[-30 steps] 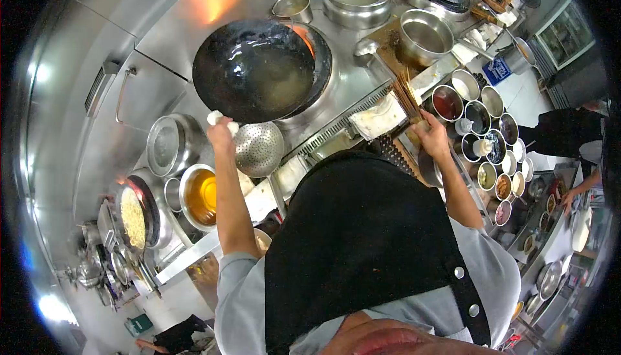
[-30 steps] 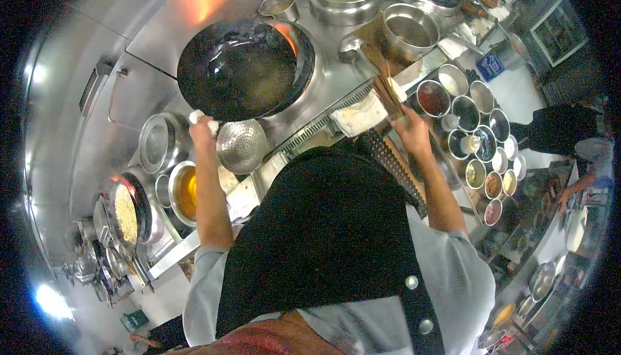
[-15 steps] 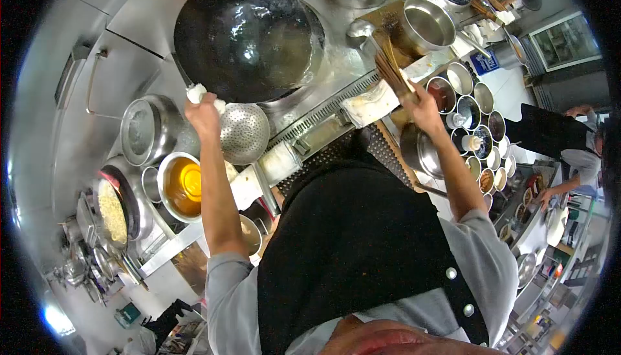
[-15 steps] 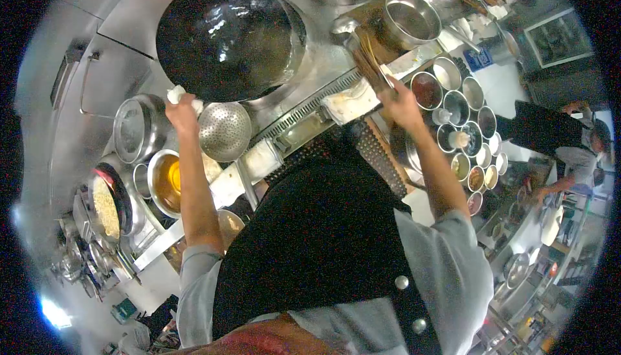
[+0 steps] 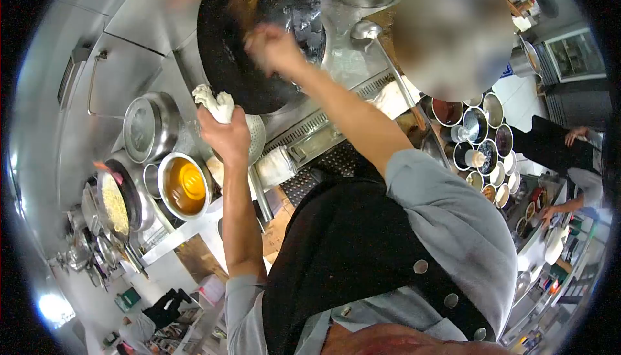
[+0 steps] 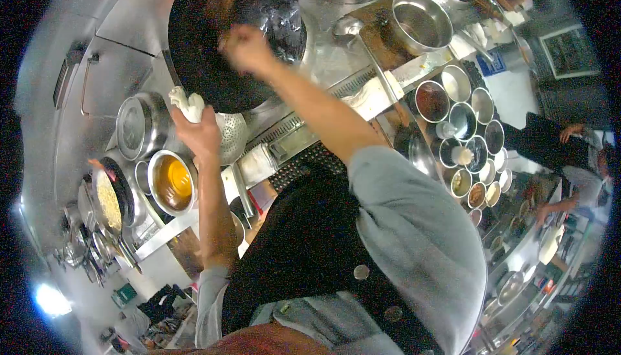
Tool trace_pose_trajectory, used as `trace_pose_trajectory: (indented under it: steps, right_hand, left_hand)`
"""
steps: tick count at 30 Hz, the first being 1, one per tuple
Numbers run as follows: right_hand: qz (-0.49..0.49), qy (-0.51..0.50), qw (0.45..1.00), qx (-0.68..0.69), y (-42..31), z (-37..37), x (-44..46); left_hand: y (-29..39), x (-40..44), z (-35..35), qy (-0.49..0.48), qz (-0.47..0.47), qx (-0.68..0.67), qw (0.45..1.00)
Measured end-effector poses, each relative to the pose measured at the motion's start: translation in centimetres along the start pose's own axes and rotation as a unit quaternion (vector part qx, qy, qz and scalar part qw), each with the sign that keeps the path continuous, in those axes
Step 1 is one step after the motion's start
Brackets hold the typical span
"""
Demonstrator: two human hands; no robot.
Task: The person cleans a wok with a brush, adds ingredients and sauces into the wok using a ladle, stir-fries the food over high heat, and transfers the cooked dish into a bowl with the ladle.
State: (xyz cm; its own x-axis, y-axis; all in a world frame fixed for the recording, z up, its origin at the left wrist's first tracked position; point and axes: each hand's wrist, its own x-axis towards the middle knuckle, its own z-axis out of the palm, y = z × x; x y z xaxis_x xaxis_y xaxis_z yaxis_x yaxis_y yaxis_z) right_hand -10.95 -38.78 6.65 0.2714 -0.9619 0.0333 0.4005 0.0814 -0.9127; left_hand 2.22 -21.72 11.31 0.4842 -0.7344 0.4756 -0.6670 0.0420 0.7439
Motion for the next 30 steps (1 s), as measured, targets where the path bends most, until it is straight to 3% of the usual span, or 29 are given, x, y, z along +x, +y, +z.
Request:
trace_pose_trajectory:
  steps: [1,2,3,4,6,7,8,10,12,13,14,16,18,19,20,22,23,25,26,28,30]
  right_hand:
    - [0.039,-0.059,0.994,-0.089,-0.9,2.2,-4.6]
    - [-0.055,-0.11,0.979,-0.163,1.2,2.4,-8.6]
    - [-0.174,-0.128,0.945,-0.246,3.7,0.7,-11.2]
    - [-0.291,-0.138,0.89,-0.323,5.4,-2.0,-12.6]
    - [0.007,-0.275,0.861,-0.427,4.9,-11.0,-9.0]
    - [-0.025,-0.174,0.779,-0.602,3.1,-14.7,-7.0]
    - [0.025,-0.103,0.683,-0.723,3.0,-18.5,-3.4]
    - [-0.045,0.073,0.799,-0.595,1.9,-24.8,-2.1]
    - [0.13,0.01,0.751,-0.648,0.7,-26.1,-5.7]
    - [0.108,-0.031,0.711,-0.695,3.1,-27.9,-7.9]
    - [0.081,-0.07,0.666,-0.738,5.9,-29.8,-9.8]
    - [0.036,-0.005,0.76,-0.649,6.2,-31.2,-13.4]
    - [0.029,0.057,0.795,-0.603,-0.3,-30.8,-16.8]
    - [0.058,0.069,0.755,-0.649,0.6,-33.8,-18.6]
    - [0.081,0.08,0.711,-0.694,1.3,-36.6,-19.6]
    - [0.181,0.034,0.693,-0.697,0.7,-37.8,-21.8]
    - [0.169,0.035,0.704,-0.689,1.5,-38.3,-22.0]
    - [0.151,0.03,0.752,-0.641,1.5,-38.7,-21.7]
    - [0.142,0.012,0.747,-0.65,1.0,-38.8,-21.4]
    - [0.071,0.045,0.811,-0.579,0.6,-38.1,-20.3]
    - [0.137,0.053,0.869,-0.472,-2.3,-34.5,-20.5]
  left_hand:
    - [-1.2,-0.7,0.4,0.024,0.027,0.032,0.999]
    - [-1.6,-0.8,0.5,0.051,0.057,0.063,0.995]
    - [0.9,-0.9,-0.2,0.039,0.002,0.045,0.998]
    - [-0.2,-1.0,0.0,0.048,-0.059,-0.076,0.994]
    - [-0.8,-0.8,-0.9,0.046,-0.091,-0.062,0.993]
    - [-0.5,-0.6,-1.4,0.046,-0.121,-0.087,0.988]
    - [-0.3,-0.4,-1.7,0.05,-0.149,-0.132,0.979]
    - [-0.8,-0.1,-1.4,0.068,-0.204,-0.112,0.97]
    - [-3.7,0.1,-1.1,0.089,-0.253,-0.152,0.951]
    - [-5.1,-0.1,-0.5,0.109,-0.301,-0.192,0.928]
    - [-6.4,-0.6,0.3,0.115,-0.292,-0.195,0.929]
    - [-9.2,-1.6,2.2,0.136,-0.389,-0.193,0.891]
    - [-10.8,-3.5,4.9,0.117,-0.431,-0.225,0.866]
    - [-16.9,-5.7,7.4,0.049,-0.332,-0.084,0.938]
    - [-21.7,-6.8,9.7,-0.016,-0.22,0.059,0.974]
    - [-18.4,-6.9,14.3,0.031,-0.319,-0.112,0.94]
    - [-15.3,-6.7,15.2,0.047,-0.322,-0.12,0.938]
    - [-7.2,-5.8,14.2,0.029,-0.515,-0.249,0.82]
    - [-5.4,-6.1,13.6,0.049,-0.519,-0.257,0.814]
    - [-3.4,-6.8,11.0,-0.028,-0.578,-0.199,0.791]
    - [-1.0,-9.7,8.2,-0.005,-0.501,-0.213,0.839]
